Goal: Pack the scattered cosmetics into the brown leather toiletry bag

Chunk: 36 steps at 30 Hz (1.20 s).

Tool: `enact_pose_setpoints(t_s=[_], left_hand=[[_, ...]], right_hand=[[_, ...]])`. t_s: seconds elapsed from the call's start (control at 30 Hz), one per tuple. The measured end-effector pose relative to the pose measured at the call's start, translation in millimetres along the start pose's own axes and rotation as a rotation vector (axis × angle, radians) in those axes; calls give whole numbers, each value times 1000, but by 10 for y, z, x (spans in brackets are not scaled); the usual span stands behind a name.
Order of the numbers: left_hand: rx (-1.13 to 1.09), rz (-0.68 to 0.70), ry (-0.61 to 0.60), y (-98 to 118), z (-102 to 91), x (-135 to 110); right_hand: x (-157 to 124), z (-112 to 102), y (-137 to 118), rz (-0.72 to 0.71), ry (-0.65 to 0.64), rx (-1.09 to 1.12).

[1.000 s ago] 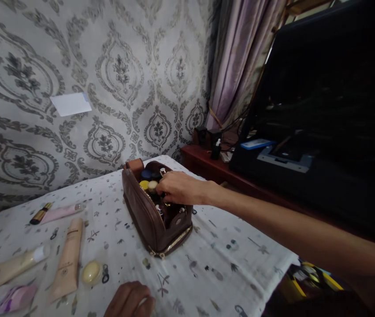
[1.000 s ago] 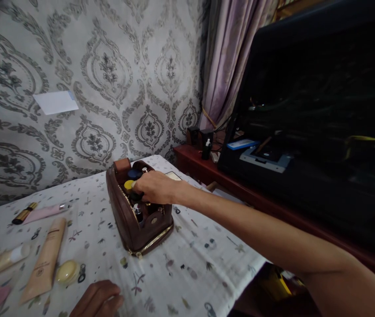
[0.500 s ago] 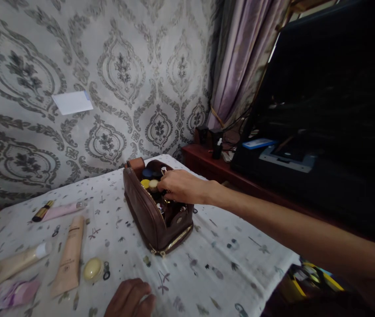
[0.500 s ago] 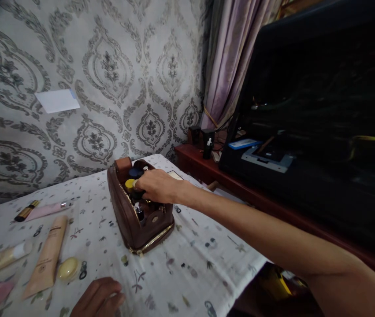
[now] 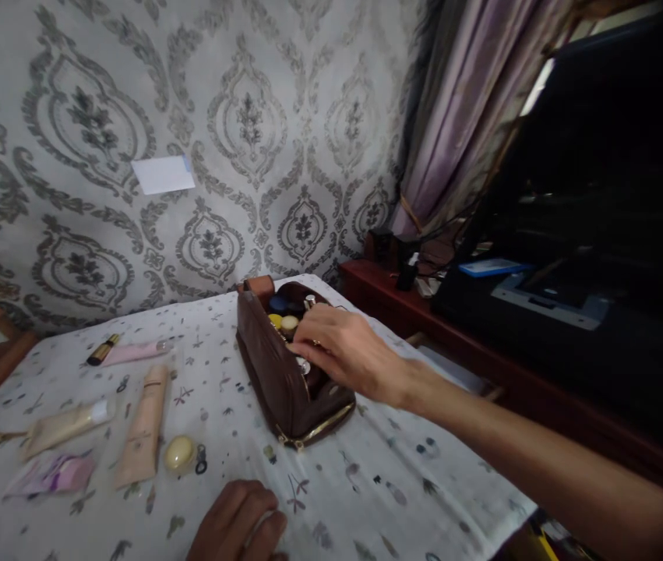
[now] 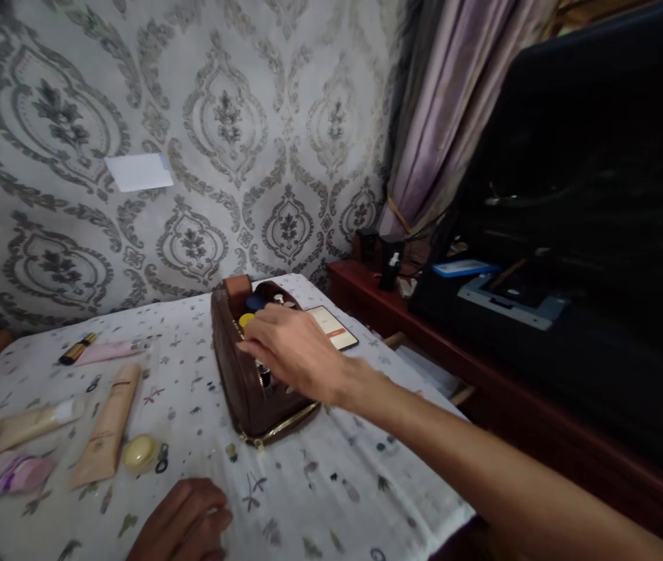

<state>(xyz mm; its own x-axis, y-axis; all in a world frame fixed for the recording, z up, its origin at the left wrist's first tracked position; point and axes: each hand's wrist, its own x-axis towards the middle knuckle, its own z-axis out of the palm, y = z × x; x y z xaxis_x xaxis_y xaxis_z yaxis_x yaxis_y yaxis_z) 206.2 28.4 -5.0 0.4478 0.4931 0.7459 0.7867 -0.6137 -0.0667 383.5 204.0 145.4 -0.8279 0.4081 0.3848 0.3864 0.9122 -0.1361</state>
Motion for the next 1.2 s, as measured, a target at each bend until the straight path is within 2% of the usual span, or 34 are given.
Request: enact_pose_setpoints(t_s=[0.07,0.17,0.27,0.4,0.47,0.6,0.7,0.8,0.9,0.97,1.0,1.07,1.2], left_hand=[[-34,-26,22,14,-12,26],[-66,-90,17,45,-34,29],[-59,-139,-2,56,-88,26],[-22,-195,65,30,-187,51],[-12,-199,67,-1,-228,59],[-39,-217,22,-82,-282,45],[-113,-309,42,-148,-326,41],[-168,-459,55,-269,-423,47],[-87,-566,-23,-559,-589,13],[48,-639,-108,-890,-722,-57],[126,-703,-155,-1095,-786,-107],[286,-956,-239,-1561,-896,-229],[425,-1218,-192,-2491,-985,-484]], right_hand=[[-88,150,-149,-93,49,109],[-194,471,-358,-233,25,223],[-245,784,-558,-292,17,294],[-213,1063,-756,-288,4,425],[-145,1187,-794,-190,-7,573],[86,1526,-815,127,-19,960],[292,1804,-874,330,-63,1256],[459,2000,-968,531,-65,1490],[539,2108,-1036,547,18,1505],[541,2155,-1049,482,41,1423],[532,2175,-1049,448,36,1383],[505,2211,-1044,386,16,1325],[472,2274,-1032,326,23,1242]])
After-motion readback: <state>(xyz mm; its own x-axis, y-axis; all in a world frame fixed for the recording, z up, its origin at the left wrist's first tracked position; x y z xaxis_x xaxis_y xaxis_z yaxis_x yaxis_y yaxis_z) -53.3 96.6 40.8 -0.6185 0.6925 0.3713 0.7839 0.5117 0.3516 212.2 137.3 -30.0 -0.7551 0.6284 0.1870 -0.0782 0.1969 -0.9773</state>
